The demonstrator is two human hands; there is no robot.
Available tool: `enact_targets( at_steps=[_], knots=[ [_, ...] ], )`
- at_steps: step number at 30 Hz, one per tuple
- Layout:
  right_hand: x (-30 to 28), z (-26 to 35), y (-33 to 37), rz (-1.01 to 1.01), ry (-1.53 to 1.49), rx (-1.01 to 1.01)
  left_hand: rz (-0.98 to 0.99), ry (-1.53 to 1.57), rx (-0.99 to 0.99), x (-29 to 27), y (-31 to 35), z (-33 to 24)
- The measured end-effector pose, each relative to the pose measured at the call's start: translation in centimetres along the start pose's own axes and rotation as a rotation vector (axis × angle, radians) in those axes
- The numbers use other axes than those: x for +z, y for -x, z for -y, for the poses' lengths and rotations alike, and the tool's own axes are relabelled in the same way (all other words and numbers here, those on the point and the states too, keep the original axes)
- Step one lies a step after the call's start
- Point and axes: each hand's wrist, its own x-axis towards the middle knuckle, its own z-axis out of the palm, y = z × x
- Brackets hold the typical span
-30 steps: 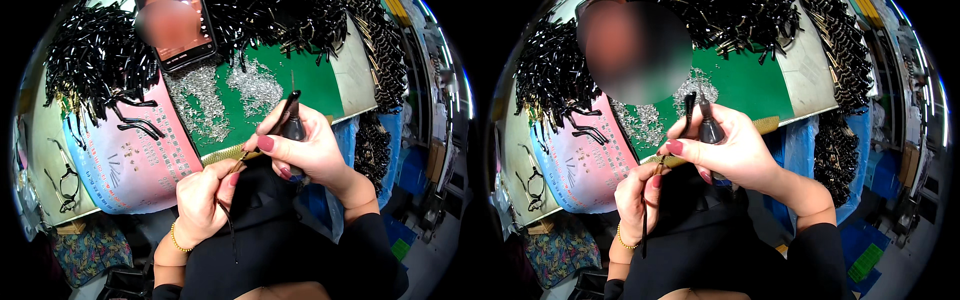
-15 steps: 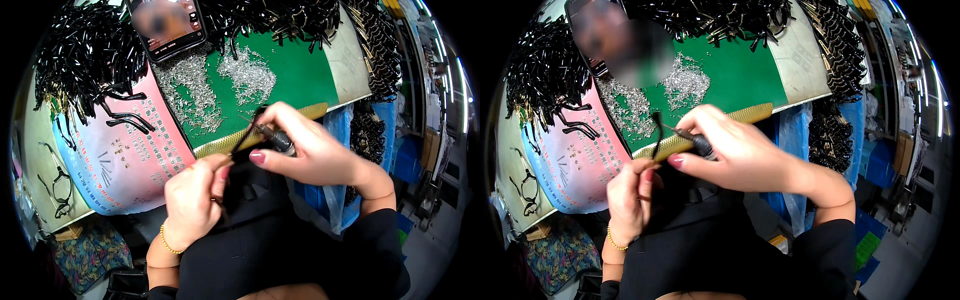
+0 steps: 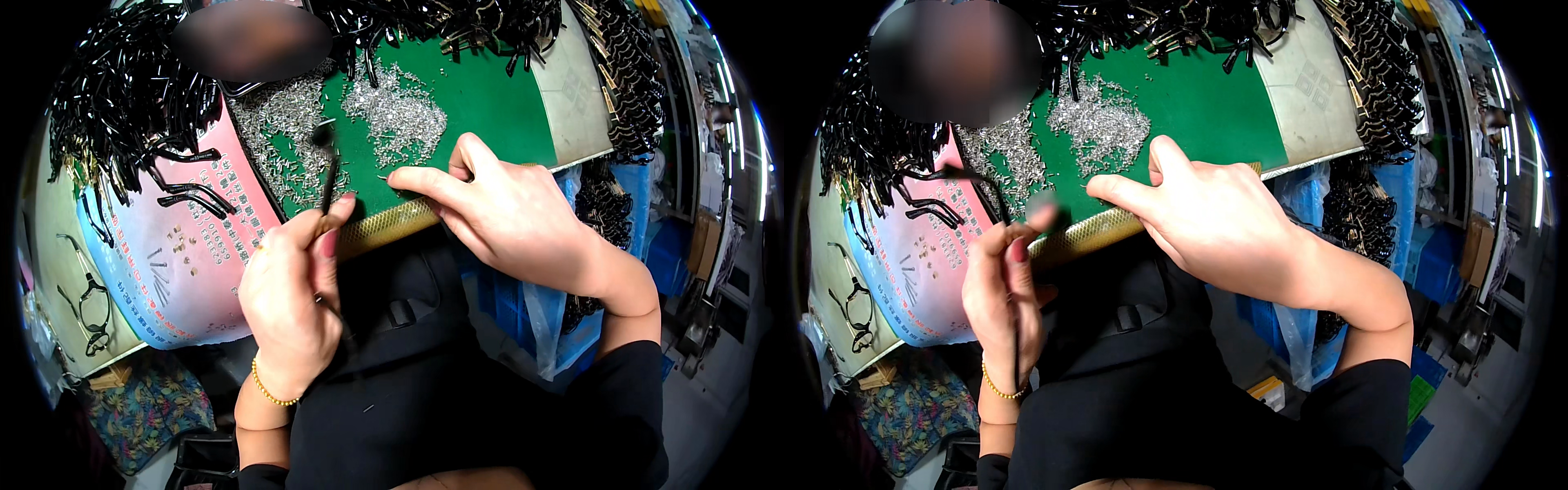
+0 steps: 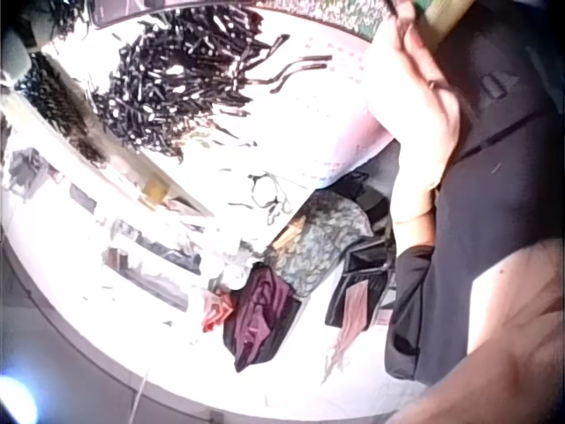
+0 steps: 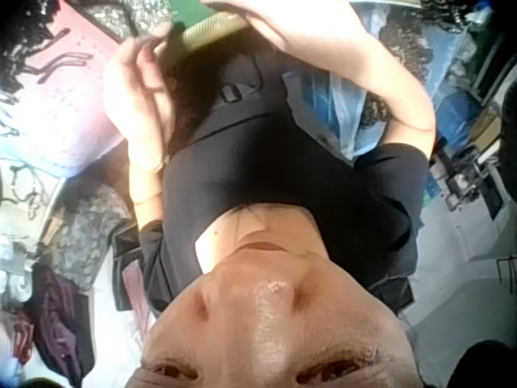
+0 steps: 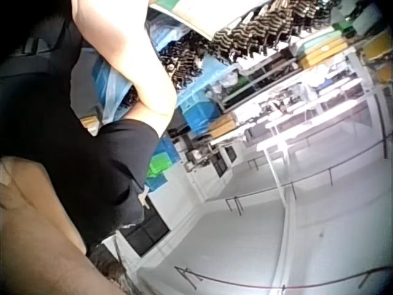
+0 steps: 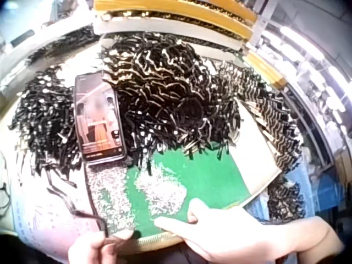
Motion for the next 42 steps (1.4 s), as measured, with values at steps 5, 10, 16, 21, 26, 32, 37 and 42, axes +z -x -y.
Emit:
enact_targets(
  at_steps=[5,10,16,21,26,32,37,42],
  knots=[
    [-0.2,0.3,-0.1,0.042,-0.006,0.066,-0.009,0.363,-0.346,-1.0,1.9,-0.2],
    [-1.2,0.9,-1.1,0.168,0.038,0.072,0.025,0.351,-0.387,-1.6,1.1,-0.4],
    [-1.7,2.8,-3.0,0.333,-1.000,0.080,0.021,0.380,-0.360,-1.5,0.7,0.0],
    [-4.1,4.4,-4.4,0.632,-1.311,0.414,-0.013,0.266,-0.225,-1.2,0.8,0.6],
    [-3.9,4.0,-4.3,0.620,-1.319,0.406,-0.029,-0.084,-0.057,-0.7,1.1,1.3],
    [-3.3,3.9,-3.6,0.645,-1.513,0.469,-0.141,-0.183,0.242,-0.2,1.3,2.7],
    [-0.8,3.4,-1.9,0.167,-0.403,-0.020,-0.119,-0.146,0.007,-2.1,0.7,2.5],
    [-4.6,-2.3,-3.2,-0.362,-0.089,0.055,-0.368,0.266,-0.192,-4.5,-4.3,6.2]
  ],
)
